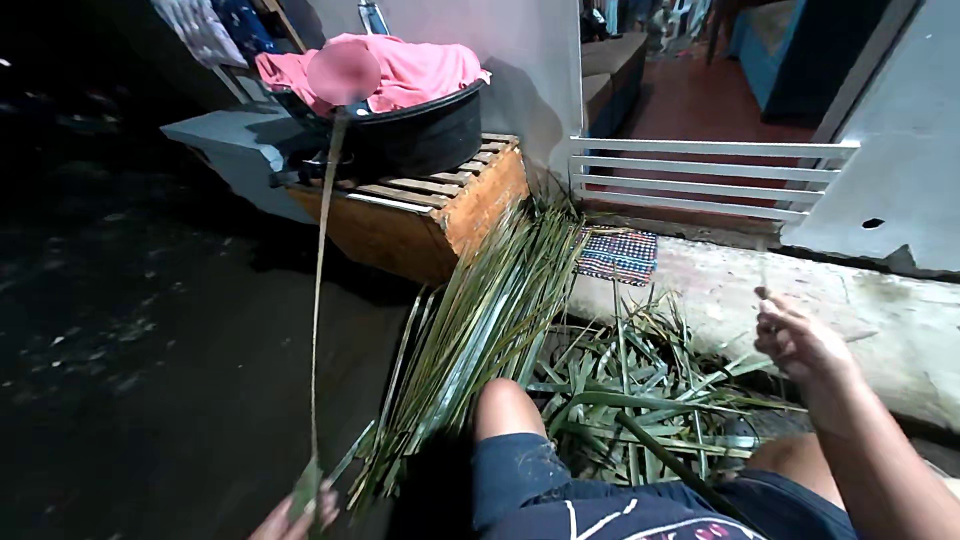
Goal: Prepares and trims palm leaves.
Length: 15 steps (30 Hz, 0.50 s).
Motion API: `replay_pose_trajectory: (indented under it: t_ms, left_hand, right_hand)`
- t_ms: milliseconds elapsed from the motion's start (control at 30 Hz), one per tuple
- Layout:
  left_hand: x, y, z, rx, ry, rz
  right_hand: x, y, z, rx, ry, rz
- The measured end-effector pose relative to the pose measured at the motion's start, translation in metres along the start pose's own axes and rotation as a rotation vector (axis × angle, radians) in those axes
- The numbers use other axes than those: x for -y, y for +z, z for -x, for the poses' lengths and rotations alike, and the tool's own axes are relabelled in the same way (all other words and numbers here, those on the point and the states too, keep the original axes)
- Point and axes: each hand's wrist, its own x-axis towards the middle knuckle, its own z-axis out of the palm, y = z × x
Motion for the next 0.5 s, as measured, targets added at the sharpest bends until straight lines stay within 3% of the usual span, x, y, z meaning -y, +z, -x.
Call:
replay_pose_trajectory:
  t_ms: [100,200,367,500]
  left_hand:
    - [-0.05,0.092,-0.029,-0.091,0.167,0.166]
    - [-0.101,0.172,-0.051,-0.097,0.228,0.302]
    - [-0.154,0.273,-0.06,0.137,0.355,0.388]
    - [-0.168,0.317,-0.038,0.331,0.264,0.396]
  right_hand:
    - [-0.02,0.047,0.031,0.294,0.011,0.154]
    - [-0.034,0.091,0.065,0.587,0.064,0.246]
    - [-0.043,0.126,0.104,0.959,0.143,0.233]
    - [-0.063,0.129,0.106,1.045,0.269,-0.012]
